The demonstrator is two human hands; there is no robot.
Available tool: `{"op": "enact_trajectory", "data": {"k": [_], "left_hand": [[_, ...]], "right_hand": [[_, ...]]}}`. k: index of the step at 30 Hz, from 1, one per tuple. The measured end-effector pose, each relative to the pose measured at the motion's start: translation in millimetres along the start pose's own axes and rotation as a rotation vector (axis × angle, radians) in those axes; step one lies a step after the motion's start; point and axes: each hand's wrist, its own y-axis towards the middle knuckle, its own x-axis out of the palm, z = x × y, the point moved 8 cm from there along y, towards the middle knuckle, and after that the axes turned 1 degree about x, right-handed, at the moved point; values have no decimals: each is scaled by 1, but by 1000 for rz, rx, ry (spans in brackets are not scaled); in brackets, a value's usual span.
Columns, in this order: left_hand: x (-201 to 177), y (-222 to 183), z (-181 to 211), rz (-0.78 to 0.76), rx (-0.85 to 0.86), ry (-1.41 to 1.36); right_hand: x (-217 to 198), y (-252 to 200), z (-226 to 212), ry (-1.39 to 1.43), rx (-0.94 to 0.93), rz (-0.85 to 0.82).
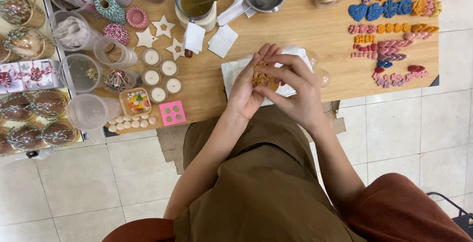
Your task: The person prepares a decorative ornament by placing materials inside a small cup, adding a liquid from a pot, and then arranging small beads and items onto a floral element before sealing it within a clear plastic sphere.
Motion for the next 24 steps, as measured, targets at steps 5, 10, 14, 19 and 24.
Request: {"op": "enact_trajectory", "data": {"k": [5,10,14,19,24], "left_hand": [[15,-14,4,8,-2,155],[7,-15,33,100,166,607],[-13,-23,71,212,381,906],[-17,-35,78,202,492,1034],[5,-62,76,99,548,1658]], "right_hand": [[6,-6,-2,-32,27,53],[-12,-9,35,204,249,69],[-9,-11,50,129,277,-58],[24,-14,45,-60,177,-177],[13,-19,49,-24,185,-169]]}}
